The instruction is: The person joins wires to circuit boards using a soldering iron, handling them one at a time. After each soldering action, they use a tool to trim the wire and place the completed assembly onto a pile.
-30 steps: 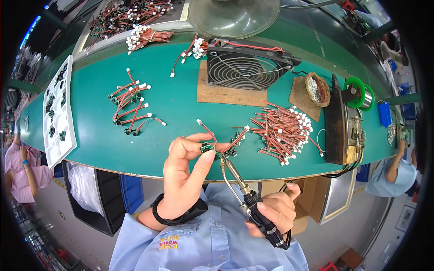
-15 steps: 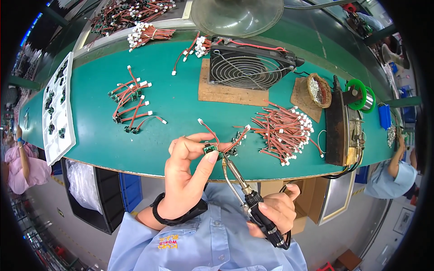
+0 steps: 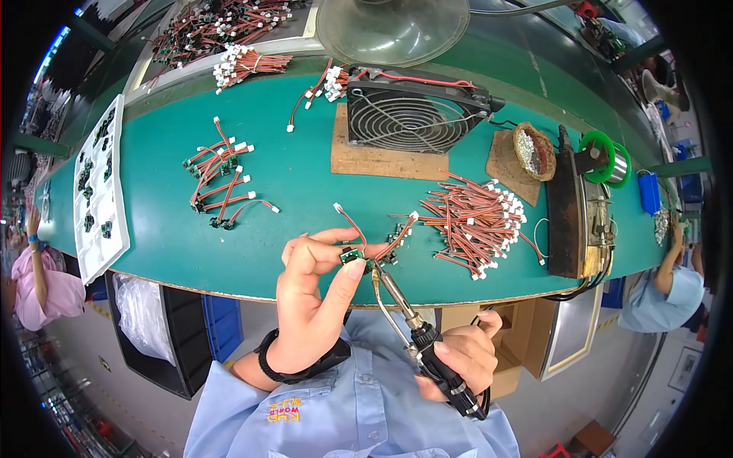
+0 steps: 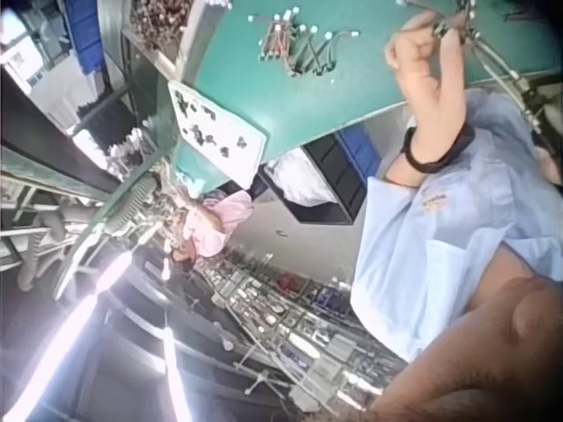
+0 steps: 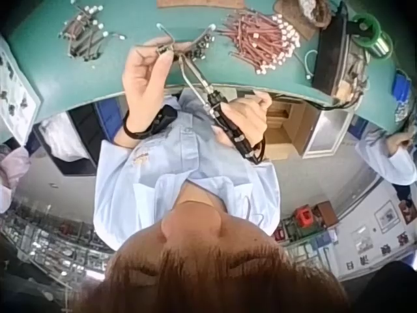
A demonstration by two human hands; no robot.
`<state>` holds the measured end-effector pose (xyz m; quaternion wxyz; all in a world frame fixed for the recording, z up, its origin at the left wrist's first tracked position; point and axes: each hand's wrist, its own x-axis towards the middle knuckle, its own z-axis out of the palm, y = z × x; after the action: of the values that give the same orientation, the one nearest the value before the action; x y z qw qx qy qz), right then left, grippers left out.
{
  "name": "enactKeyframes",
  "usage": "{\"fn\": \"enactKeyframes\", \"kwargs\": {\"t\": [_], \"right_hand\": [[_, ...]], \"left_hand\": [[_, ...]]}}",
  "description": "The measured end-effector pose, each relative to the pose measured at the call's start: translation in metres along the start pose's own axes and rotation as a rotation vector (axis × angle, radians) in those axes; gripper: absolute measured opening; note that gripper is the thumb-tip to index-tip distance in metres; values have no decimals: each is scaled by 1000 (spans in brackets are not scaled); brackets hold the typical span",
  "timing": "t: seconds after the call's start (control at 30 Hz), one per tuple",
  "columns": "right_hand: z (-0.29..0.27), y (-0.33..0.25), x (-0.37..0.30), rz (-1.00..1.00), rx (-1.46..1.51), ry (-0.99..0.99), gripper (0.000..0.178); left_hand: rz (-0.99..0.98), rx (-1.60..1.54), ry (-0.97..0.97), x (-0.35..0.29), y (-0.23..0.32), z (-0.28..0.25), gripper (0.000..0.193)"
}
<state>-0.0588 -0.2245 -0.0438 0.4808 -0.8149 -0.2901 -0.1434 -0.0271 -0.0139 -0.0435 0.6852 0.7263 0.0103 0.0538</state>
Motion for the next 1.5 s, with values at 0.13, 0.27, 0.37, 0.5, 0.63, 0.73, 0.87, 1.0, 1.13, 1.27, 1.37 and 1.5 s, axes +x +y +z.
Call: {"fn": "enactKeyframes", "kwargs": {"t": [0.13, 0.27, 0.37, 0.5, 0.63, 0.73, 0.87, 1.0, 1.13, 1.27, 1.37, 1.5], "right_hand": [[1, 0, -2, 4, 3, -1, 45], [3, 2, -6, -44, -50, 30, 42], [-3, -2, -5, 11, 13, -17, 48], [-5, -3, -7, 26, 24, -39, 49], [-6, -4, -8, 27, 5, -26, 49], [-5, -4, -8, 21, 8, -7, 49], [-7, -3, -8, 21, 10, -3, 48], [-9, -3, -8, 22, 7, -9, 47], [-9, -2, -10, 19, 7, -9, 46], [-9, -4, -11, 19, 3, -1, 45], [-9, -4, -12, 16, -1, -2, 44], [-14, -2, -15, -9, -12, 17, 46]], "left_hand": [[25, 22, -2, 0, 2, 0, 10], [17, 11, -2, 0, 8, 2, 12], [-37, -81, 94, 0, 11, 7, 14], [-16, -75, 72, 1, 13, 5, 13], [-58, -230, 67, 1, 14, 9, 12], [-71, -263, 58, 0, 14, 11, 12], [-39, -138, 36, -1, 13, 9, 12], [3, 12, 25, -2, 13, 8, 13], [17, 49, 27, -4, 13, 9, 13], [17, 62, 11, -3, 14, 7, 12], [0, -23, 12, -2, 16, 9, 11], [-37, -251, 17, 1, 19, 10, 10]]}}
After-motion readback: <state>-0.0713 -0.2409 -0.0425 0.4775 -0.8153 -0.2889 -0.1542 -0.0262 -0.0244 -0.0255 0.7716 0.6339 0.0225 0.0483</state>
